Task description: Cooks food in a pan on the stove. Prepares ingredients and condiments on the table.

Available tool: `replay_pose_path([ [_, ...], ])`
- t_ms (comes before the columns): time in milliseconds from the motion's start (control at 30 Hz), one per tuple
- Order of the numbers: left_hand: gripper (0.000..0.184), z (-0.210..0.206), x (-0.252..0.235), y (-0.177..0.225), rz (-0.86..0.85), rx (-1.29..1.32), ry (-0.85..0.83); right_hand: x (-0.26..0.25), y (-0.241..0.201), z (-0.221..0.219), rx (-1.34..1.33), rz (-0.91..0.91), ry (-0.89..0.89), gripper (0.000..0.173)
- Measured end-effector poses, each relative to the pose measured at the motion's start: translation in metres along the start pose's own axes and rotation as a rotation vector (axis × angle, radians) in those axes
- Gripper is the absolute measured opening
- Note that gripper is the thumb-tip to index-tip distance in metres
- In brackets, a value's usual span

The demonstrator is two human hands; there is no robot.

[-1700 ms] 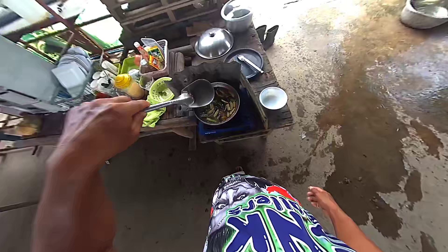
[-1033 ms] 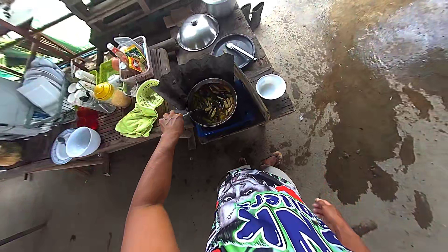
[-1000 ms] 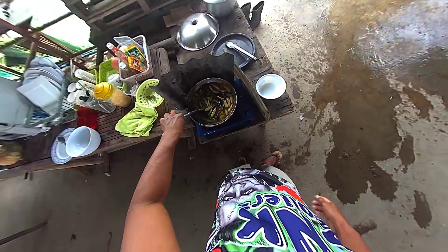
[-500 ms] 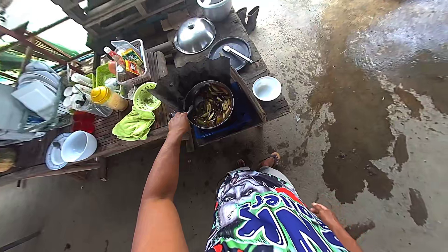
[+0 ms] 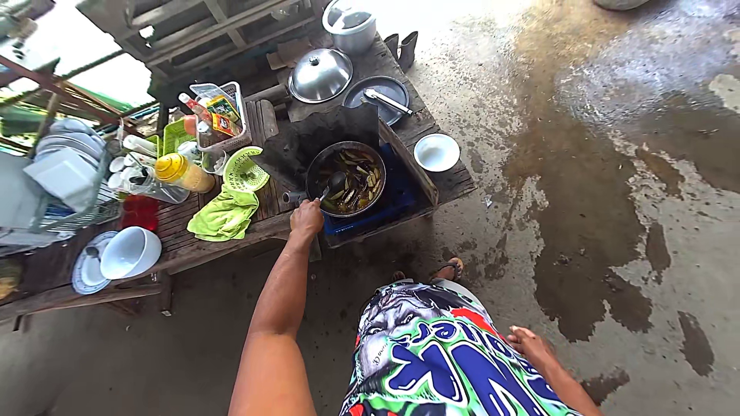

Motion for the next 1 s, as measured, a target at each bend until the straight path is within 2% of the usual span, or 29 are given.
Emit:
replay_pose_path([
  [133,0.041,0.009,0.001,-0.008,0.02,0.049,0.061,0.006,0.007,0.0,-0.008,-0.022,0.013,0.041],
  [267,0.044,0.019,-0.001,-0.017,0.069,0.171,0.153,0.009,0.013,-0.001,-0.012,-0.024,0.013,0.041],
  [400,0.049,0.018,-0.023,-0.014,0.126,0.163,0.11,0.005,0.016,-0.007,-0.029,-0.007,0.018,0.042],
  [567,0.035,0.022,-0.031,0.0,0.009,0.159,0.032,0.01,0.018,-0.016,-0.059,0.012,0.028,0.042],
  [767,0.046,0.043,-0.046,0.005,0.059,0.189,0.114,0.031,0.034,-0.025,-0.054,-0.029,0.015,0.041],
  [900,0.04,0.033,-0.051,0.016,-0.022,0.103,0.084,0.032,0.04,-0.018,-0.103,-0.046,0.037,0.042],
  [1000,0.041,0.037,-0.036,0.026,-0.073,0.105,0.134,0.024,0.045,-0.011,-0.097,-0.024,0.046,0.043],
])
Point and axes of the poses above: each hand's wrist, its own x-axis away from the middle knuckle, its own z-axis out of the back of the hand, y = z × x, the point moved 4 cm from there along -x, towards the middle knuckle, and after that the axes turned 10 degrees about -y, right-handed, at the moved point
